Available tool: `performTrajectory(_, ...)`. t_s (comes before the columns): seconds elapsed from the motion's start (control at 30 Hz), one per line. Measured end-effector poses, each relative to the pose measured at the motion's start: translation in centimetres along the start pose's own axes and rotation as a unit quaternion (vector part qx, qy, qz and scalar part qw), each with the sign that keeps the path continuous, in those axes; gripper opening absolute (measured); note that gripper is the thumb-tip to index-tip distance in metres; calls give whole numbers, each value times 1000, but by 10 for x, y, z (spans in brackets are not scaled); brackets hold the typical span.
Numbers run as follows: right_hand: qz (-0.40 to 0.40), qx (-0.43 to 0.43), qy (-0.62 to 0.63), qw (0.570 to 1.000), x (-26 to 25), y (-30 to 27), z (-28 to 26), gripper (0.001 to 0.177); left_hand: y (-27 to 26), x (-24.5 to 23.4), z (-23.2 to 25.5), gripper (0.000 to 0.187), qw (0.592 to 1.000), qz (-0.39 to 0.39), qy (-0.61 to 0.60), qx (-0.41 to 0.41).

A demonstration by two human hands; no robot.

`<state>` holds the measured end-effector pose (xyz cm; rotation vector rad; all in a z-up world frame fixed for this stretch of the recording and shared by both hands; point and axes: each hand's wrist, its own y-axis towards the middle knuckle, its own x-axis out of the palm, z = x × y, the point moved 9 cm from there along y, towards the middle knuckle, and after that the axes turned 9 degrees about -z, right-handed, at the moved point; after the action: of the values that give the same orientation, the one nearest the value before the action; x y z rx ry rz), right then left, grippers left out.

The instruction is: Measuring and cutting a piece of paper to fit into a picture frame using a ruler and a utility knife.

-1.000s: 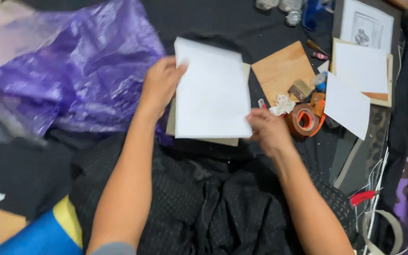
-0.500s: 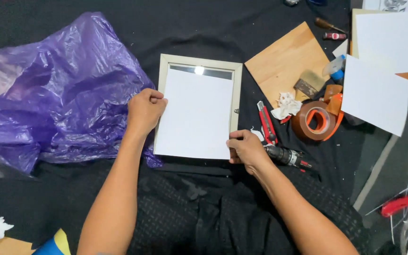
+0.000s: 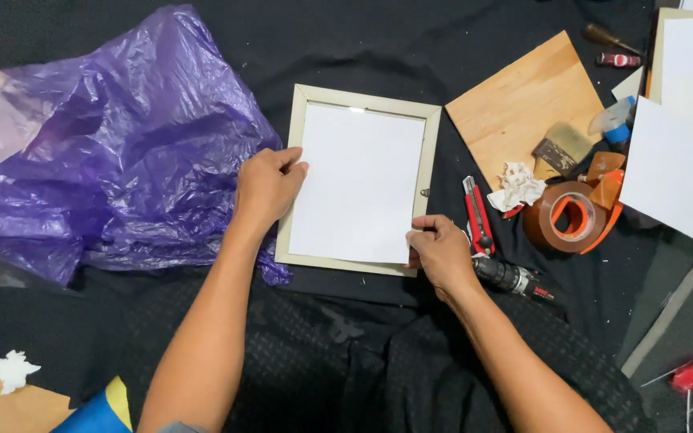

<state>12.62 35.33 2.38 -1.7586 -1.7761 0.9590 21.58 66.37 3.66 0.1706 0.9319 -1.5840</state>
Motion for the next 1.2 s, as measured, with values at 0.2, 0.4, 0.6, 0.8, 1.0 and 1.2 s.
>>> performTrajectory(0.2, 23, -31, -207, 978, -14, 14, 7, 30, -40, 11, 74, 87, 974, -107, 183, 80)
performTrajectory(0.4, -12, -10, -377, 926, -18, 5, -33, 77, -55, 82, 66, 130, 924, -219, 281, 142)
performTrajectory(0.6, -58, 25, -411, 909, 7, -9, -32, 93, -41, 85, 60, 125, 937, -162, 276, 140)
performTrajectory(0.8, -27, -73, -424, 902, -1, 8, -18, 96, -20, 106, 30, 153, 913, -114, 333, 206)
performTrajectory(1.0, -68, 29, -413, 908, 8, -5, -30, 93, -29, 92, 40, 145, 935, -166, 292, 115)
performTrajectory(1.2, -87, 23, -418, 904, 4, 4, -20, 93, -26, 92, 33, 153, 923, -165, 336, 90)
